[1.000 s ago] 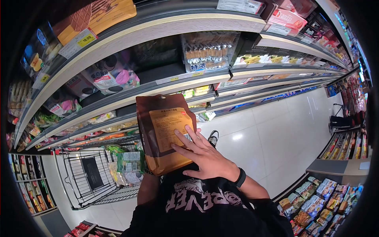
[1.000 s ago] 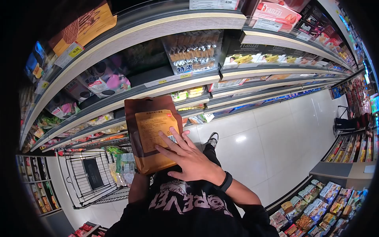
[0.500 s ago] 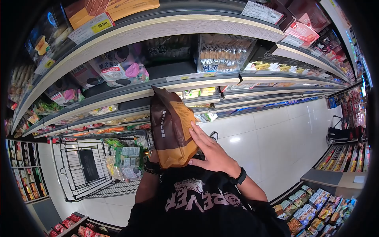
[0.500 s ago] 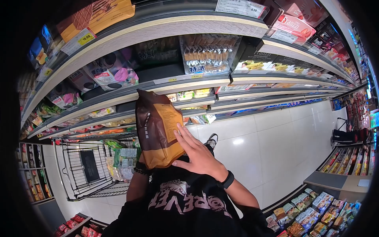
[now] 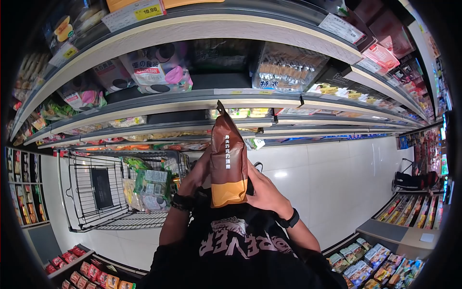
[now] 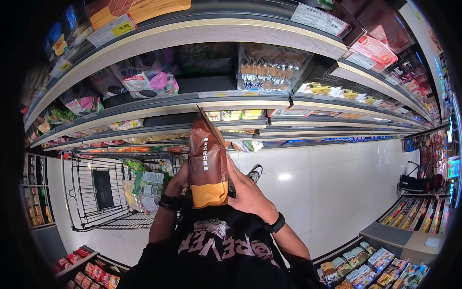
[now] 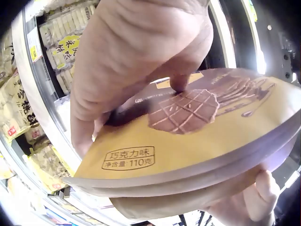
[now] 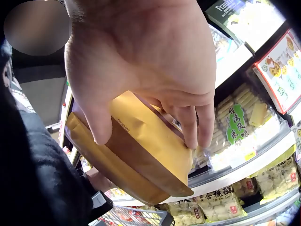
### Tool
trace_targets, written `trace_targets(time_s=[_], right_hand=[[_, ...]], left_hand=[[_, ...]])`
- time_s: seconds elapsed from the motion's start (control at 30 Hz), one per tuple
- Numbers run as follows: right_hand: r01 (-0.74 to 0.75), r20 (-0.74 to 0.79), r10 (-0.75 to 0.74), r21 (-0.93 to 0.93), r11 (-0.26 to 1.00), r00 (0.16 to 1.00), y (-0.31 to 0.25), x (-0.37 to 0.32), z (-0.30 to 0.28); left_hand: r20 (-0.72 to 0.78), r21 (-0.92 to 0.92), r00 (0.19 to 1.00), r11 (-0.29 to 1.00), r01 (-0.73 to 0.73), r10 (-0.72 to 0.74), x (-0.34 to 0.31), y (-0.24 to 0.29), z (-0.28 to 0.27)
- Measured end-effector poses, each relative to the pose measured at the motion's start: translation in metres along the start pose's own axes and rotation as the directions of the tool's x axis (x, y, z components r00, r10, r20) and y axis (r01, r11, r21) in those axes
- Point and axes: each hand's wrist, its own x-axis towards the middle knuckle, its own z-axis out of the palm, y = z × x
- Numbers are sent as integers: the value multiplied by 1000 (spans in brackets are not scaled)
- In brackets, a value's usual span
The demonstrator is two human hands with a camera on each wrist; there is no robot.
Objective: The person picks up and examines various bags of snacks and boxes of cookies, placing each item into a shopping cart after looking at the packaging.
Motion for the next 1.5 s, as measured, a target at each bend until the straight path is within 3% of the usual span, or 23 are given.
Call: trace_targets(time_s=[0.1, 0.17, 0.23, 0.27, 0.3, 0.37, 0.5, 0.63, 0.77, 0.83, 0.9, 0.97, 1.0, 1.07, 1.1, 1.17, 1.3, 1.37, 1.4, 1.43, 1.5], right_hand=[[20, 3, -20, -9, 1000, 1000, 2, -1, 3], [7, 42, -9, 44, 999, 999, 9, -2, 7], [-7, 84, -1, 98, 995, 996, 21, -4, 15], [-45, 99, 25, 211, 977, 995, 29, -5, 21], [-80, 125, 42, 323, 943, 991, 33, -5, 28], [-112, 146, 64, 350, 930, 987, 34, -8, 35], [-173, 190, 113, 341, 924, 975, 36, -11, 31], [-140, 182, 91, 279, 950, 979, 30, -6, 28], [-108, 270, 39, 247, 963, 962, 26, 6, 37], [-62, 282, -11, 249, 966, 959, 28, 11, 49], [-72, 339, -25, 271, 960, 940, 17, 19, 50], [-114, 426, 15, 209, 971, 905, 19, 23, 52], [-106, 437, 5, 208, 972, 900, 18, 25, 51], [-110, 481, 39, 122, 986, 876, 17, 28, 48], [-104, 486, 34, 118, 988, 873, 19, 28, 47], [-100, 478, 41, 99, 990, 877, 22, 27, 45], [-112, 473, 57, 89, 990, 879, 24, 25, 38], [-114, 466, 65, 78, 990, 883, 24, 24, 33], [-114, 461, 67, 76, 991, 885, 24, 23, 32], [-127, 454, 77, 82, 988, 888, 25, 22, 31], [-151, 429, 99, 90, 984, 898, 27, 17, 29]], left_hand=[[-53, 76, 998, 997, 31, -27, 7, 1, -10], [-91, 86, 995, 996, -21, 29, 16, -8, -33], [105, 83, 993, 995, -55, 46, 17, -6, -49], [16, -38, 1000, 999, -22, 23, 14, -6, -49], [-7, -44, 999, 998, -34, 34, 14, -9, -53], [138, -124, 990, 992, 30, -12, 15, -15, -65], [212, -241, 977, 967, 86, -34, 12, -24, -69], [90, -325, 995, 943, 69, -42, -4, -34, -68], [74, -442, 986, 891, -104, 152, -36, -49, -98], [-93, -478, 975, 849, -223, 204, -60, -58, -126], [-218, -580, 968, 782, -230, 124, -97, -63, -154], [-527, -605, 850, 700, -379, 4, -139, -51, -150], [-537, -604, 843, 694, -393, 9, -154, -61, -168], [-632, -486, 744, 636, -599, 216, -181, -83, -207], [-636, -486, 739, 630, -606, 220, -188, -84, -213], [-794, -327, 508, 469, -820, 335, -197, -83, -218], [-887, -239, 355, 364, -900, 294, -206, -88, -264], [-957, -242, 287, 415, -877, 49, -206, -93, -293], [-930, -328, 368, 409, -851, 20, -202, -102, -314], [-937, -344, 324, 488, -802, -128, -194, -95, -311], [-925, -223, 379, 803, -552, 4, -177, -105, -315]])
